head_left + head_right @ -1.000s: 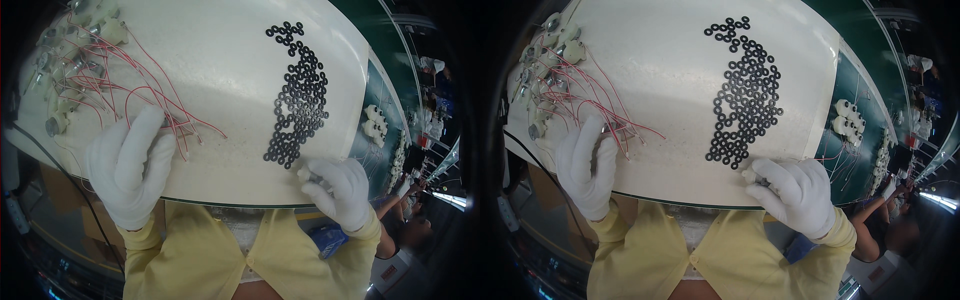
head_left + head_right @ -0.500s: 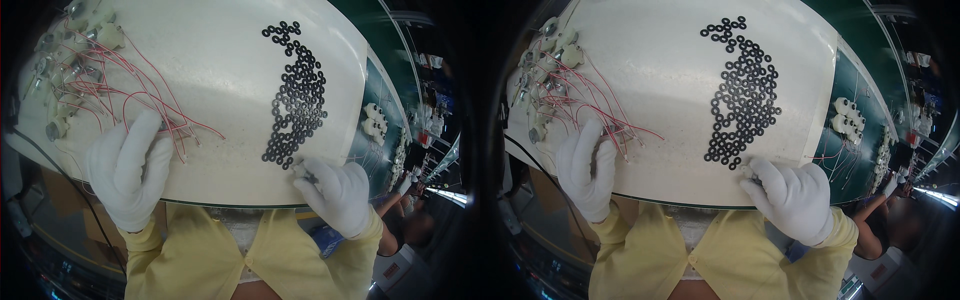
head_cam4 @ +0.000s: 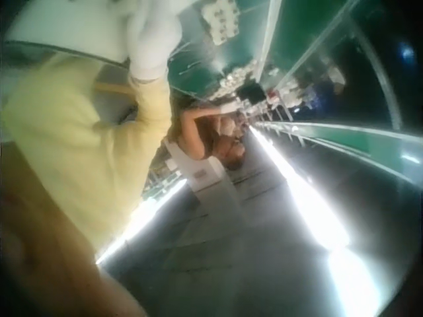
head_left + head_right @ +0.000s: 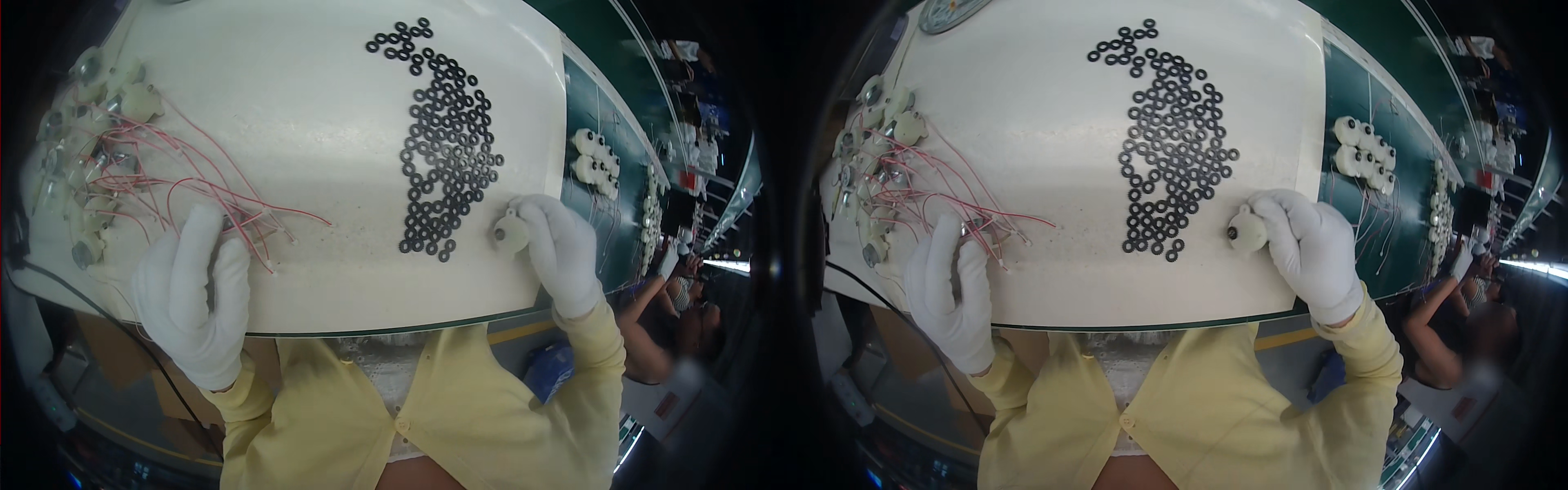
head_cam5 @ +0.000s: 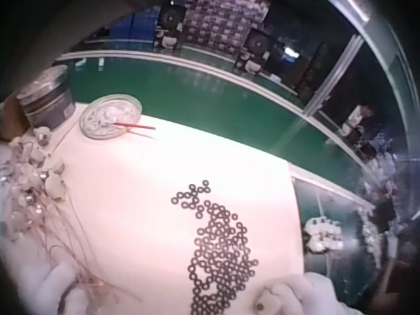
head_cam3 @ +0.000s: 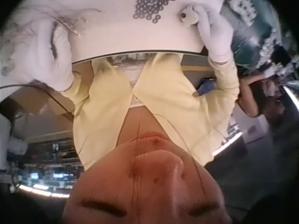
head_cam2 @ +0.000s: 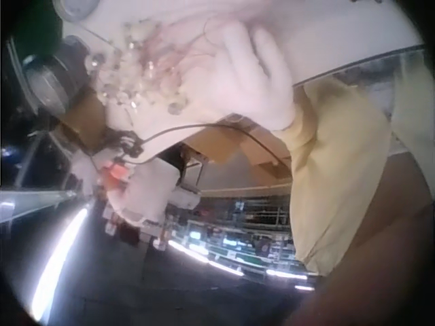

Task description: The person repeatedly picks up small white cylindrical components and black washers from a table, inserts the washers into the components, and places the assembled units on the right side of the table. The process is continuous and repetitive throughout the clip.

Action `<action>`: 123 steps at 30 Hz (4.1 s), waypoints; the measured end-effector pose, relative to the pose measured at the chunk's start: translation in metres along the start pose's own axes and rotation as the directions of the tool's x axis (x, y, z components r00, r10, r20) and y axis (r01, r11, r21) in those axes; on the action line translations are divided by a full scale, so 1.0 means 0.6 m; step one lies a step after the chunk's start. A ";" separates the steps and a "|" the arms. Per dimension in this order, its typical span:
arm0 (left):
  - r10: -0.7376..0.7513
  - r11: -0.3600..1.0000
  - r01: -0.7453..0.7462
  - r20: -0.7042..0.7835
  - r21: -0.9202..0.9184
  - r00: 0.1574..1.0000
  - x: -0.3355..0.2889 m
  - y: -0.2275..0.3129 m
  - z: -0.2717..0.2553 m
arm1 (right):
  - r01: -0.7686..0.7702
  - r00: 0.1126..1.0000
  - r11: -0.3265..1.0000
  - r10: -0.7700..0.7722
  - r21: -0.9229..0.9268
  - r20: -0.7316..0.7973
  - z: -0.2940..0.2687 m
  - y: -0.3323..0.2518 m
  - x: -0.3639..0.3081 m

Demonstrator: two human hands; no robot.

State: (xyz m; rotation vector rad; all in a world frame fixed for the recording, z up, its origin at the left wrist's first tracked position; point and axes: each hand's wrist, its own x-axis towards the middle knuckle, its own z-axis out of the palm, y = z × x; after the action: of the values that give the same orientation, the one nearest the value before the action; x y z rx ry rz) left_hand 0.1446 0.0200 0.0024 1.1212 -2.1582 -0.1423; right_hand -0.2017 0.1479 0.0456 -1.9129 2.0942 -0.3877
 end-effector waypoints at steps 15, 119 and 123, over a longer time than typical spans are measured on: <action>0.008 1.000 -0.008 0.004 0.002 1.000 -0.013 -0.009 0.003 | 0.059 0.998 0.925 -0.063 -0.376 0.000 -0.043 -0.018 -0.025; 0.041 0.989 -0.040 0.000 0.140 0.999 0.156 -0.127 -0.062 | 0.342 0.613 0.047 -0.768 0.939 -0.185 -0.186 -0.079 0.057; 0.105 0.974 -0.090 -0.062 0.209 0.993 0.124 0.002 -0.091 | 0.606 0.691 0.527 -0.720 0.596 -0.066 -0.157 -0.039 0.012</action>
State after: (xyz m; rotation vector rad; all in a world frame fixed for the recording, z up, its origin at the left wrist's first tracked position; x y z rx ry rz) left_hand 0.1488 -0.0240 0.0831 1.1130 -2.1948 0.1684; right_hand -0.2162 0.1398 0.1415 -2.1418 0.8421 -0.8481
